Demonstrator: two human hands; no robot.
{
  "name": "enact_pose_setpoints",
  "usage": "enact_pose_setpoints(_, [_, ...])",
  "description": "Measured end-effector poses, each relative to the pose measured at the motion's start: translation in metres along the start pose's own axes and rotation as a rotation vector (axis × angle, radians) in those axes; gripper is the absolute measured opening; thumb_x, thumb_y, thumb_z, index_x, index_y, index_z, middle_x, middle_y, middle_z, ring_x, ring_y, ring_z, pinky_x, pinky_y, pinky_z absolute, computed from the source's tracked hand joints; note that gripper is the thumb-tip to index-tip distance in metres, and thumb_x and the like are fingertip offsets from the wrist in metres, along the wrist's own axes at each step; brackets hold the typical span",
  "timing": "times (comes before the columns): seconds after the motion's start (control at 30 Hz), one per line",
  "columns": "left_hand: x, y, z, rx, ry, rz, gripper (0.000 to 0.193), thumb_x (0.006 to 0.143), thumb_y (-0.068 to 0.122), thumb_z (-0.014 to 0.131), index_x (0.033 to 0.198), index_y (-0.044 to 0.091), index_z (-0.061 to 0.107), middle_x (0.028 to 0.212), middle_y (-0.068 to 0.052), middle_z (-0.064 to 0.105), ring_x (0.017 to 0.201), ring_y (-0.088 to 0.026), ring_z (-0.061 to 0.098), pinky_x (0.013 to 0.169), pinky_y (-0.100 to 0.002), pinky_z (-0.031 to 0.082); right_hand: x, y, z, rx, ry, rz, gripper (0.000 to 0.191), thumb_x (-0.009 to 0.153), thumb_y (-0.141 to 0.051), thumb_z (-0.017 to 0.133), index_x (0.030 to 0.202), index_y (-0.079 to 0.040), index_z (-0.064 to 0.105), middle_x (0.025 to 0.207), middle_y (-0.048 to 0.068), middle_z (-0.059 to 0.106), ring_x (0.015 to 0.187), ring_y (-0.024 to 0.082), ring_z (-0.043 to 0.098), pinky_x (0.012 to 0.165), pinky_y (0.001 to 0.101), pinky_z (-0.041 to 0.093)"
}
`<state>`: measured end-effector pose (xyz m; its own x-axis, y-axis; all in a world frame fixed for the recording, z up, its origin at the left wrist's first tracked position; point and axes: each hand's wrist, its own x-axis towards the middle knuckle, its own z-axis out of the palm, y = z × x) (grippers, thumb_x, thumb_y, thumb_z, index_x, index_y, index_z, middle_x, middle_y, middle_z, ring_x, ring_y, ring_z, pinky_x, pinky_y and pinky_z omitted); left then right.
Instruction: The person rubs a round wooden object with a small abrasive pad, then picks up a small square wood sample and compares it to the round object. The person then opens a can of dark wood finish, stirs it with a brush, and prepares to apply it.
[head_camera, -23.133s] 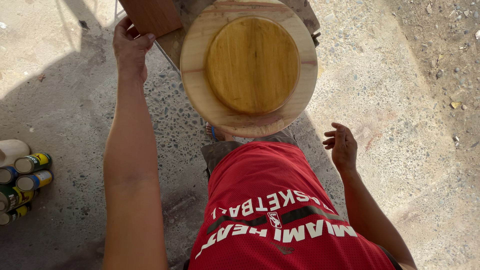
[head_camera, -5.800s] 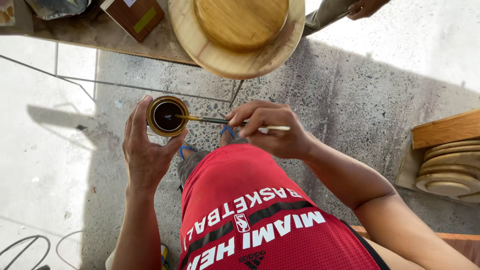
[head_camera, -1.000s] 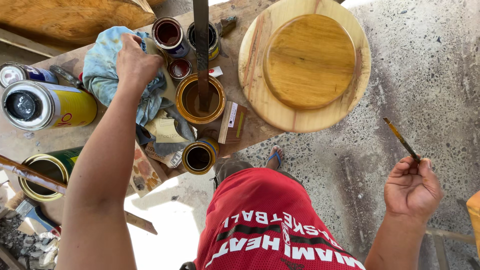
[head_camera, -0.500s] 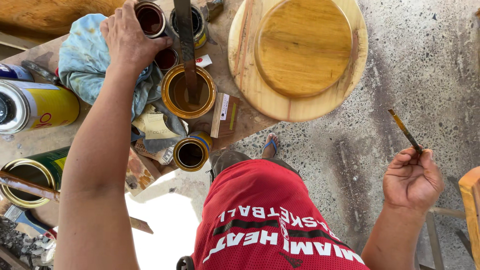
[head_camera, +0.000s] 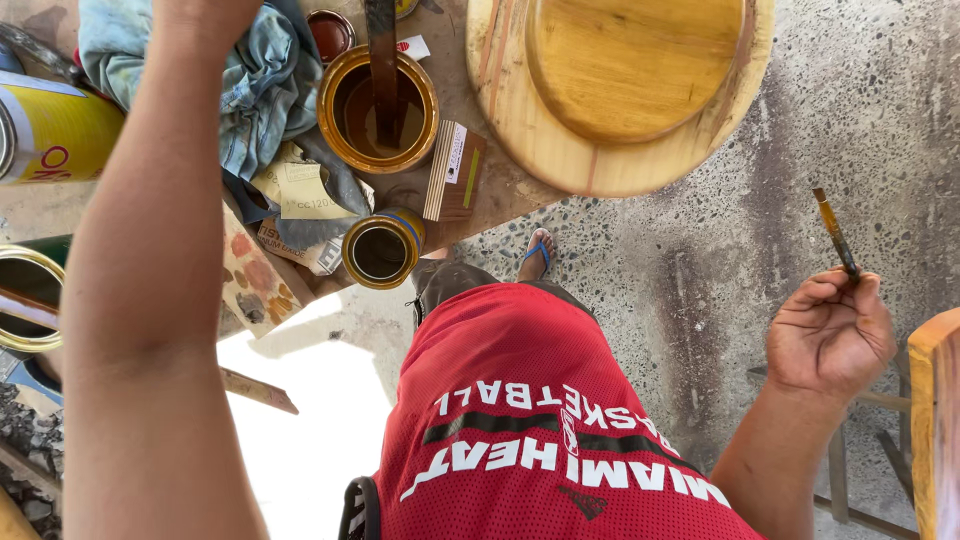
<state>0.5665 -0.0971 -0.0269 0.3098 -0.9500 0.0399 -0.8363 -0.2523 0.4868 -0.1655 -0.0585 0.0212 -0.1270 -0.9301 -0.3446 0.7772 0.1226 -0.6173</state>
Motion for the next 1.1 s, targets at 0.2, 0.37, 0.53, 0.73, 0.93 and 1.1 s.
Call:
enact_pose_setpoints(0.2, [0.005, 0.012, -0.039, -0.099, -0.104, -0.055, 0.053, 0.089, 0.029, 0.082, 0.129, 0.003, 0.061, 0.117, -0.013, 0.069, 0.103, -0.027, 0.067, 0.092, -0.044, 0.051, -0.005, 0.009, 0.017, 0.055, -0.071, 0.038, 0.009, 0.114, -0.005, 0.063, 0.111, 0.001, 0.069, 0.109, 0.015, 0.074, 0.100, 0.021, 0.072, 0.091, 0.0273, 0.061])
enact_pose_setpoints(0.37, [-0.064, 0.032, -0.085, -0.211, -0.158, -0.128, 0.048, 0.092, 0.024, 0.080, 0.130, 0.002, 0.061, 0.116, -0.012, 0.069, 0.101, -0.025, 0.068, 0.091, -0.041, 0.054, -0.005, 0.019, 0.027, 0.133, -0.114, 0.139, 0.010, 0.108, -0.003, 0.063, 0.113, 0.001, 0.070, 0.108, 0.014, 0.075, 0.101, 0.025, 0.072, 0.091, 0.0323, 0.061])
enact_pose_setpoints(0.53, [-0.191, 0.100, -0.119, -0.333, -0.107, -0.251, 0.043, 0.096, 0.019, 0.078, 0.130, 0.000, 0.061, 0.115, -0.012, 0.069, 0.099, -0.023, 0.069, 0.091, -0.038, 0.057, 0.009, 0.021, 0.029, -0.030, -0.207, 0.243, 0.017, 0.106, -0.006, 0.060, 0.118, 0.001, 0.071, 0.111, 0.019, 0.073, 0.106, 0.031, 0.073, 0.095, 0.0374, 0.061])
enact_pose_setpoints(0.73, [-0.301, 0.224, -0.075, -0.584, 0.271, -0.133, 0.068, 0.086, 0.011, 0.087, 0.140, 0.002, 0.046, 0.132, -0.009, 0.058, 0.121, -0.020, 0.062, 0.107, -0.032, 0.055, 0.029, 0.022, 0.055, -0.100, -0.444, 0.390, 0.018, 0.109, -0.004, 0.055, 0.121, 0.002, 0.067, 0.120, 0.023, 0.072, 0.106, 0.035, 0.073, 0.092, 0.0431, 0.062])
enact_pose_setpoints(0.93, [-0.338, 0.272, 0.004, -0.368, 0.339, -0.116, 0.091, 0.071, 0.012, 0.098, 0.144, 0.005, 0.043, 0.137, -0.014, 0.051, 0.127, -0.029, 0.058, 0.106, -0.040, 0.056, -0.001, 0.038, 0.110, -0.297, -0.679, 0.404, 0.014, 0.108, 0.002, 0.053, 0.118, 0.004, 0.063, 0.119, 0.023, 0.069, 0.107, 0.035, 0.074, 0.095, 0.0433, 0.064])
enact_pose_setpoints(1.1, [-0.344, 0.264, 0.033, -0.296, 0.327, -0.038, 0.087, 0.073, 0.014, 0.098, 0.142, 0.006, 0.047, 0.135, -0.018, 0.048, 0.126, -0.036, 0.058, 0.103, -0.043, 0.058, -0.072, 0.054, 0.146, -0.660, -1.046, 0.077, 0.013, 0.107, 0.007, 0.061, 0.119, 0.001, 0.060, 0.112, 0.019, 0.068, 0.098, 0.026, 0.074, 0.087, 0.0353, 0.067])
